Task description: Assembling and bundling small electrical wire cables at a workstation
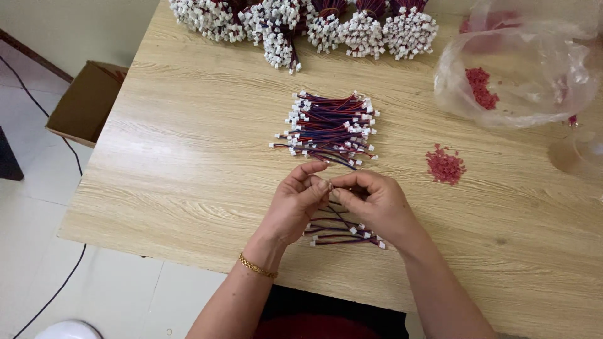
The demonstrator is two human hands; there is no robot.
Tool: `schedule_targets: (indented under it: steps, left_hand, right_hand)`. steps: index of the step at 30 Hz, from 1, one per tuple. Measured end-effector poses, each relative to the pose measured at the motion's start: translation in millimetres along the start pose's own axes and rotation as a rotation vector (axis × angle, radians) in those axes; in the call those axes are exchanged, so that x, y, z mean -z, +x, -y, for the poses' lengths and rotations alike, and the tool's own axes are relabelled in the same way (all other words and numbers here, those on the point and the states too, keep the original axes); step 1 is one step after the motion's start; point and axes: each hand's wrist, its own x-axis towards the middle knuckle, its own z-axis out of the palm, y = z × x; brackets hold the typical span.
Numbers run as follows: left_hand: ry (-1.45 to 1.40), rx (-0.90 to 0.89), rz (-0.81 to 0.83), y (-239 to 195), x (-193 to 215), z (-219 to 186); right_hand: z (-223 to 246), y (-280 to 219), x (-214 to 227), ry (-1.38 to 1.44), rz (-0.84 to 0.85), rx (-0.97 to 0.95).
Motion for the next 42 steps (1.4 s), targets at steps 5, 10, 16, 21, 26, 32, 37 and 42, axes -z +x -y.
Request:
schedule_targets:
  steps: [5,10,16,21,26,32,37,42]
  left_hand:
    - [0.042,-0.014,0.013,-0.1,-2.6,1.6]
    - [0.109,-0.030,-0.010,-4.6,-6.9,0.5]
    - [0.097,-0.024,-0.041,-1.0,2.9,6.2]
    - [0.071,-0.038,-0.008,0.4,2.4,2.2]
    - [0.208,-0.051,-0.026,-0.9,-0.4,6.9]
    - [0.694,-0.125,-0.022,-5.9,-6.2,-35.2]
    - [1.382,-0.413,-0.242,35.3,28.9,-41.1]
    - [1.745,-0.594,-0.305,61.3,49.4,-26.1]
  right_hand:
    - [-10.0,0.3,2.9,-0.004,0.002,0.000]
    - [-6.9,1.5,3.8,-0.011,-0.004,0.016]
    - [-18.5,3.3,-1.8,0.005,-0.008,0.035]
    - [-30.1,1.2,-2.2,0.152,0.013,-0.075]
    - [-19.6,5.1,-3.6,0.047,0.000,-0.025]
    - [-27.9,7.7,-9.0,-0.336,0.049,0.082]
    - [-26.4,-0.9,-12.9,-0.458,0.120,0.020]
    - [-27.0,-8.3,14.0,-0.322,-0.005,-0.044]
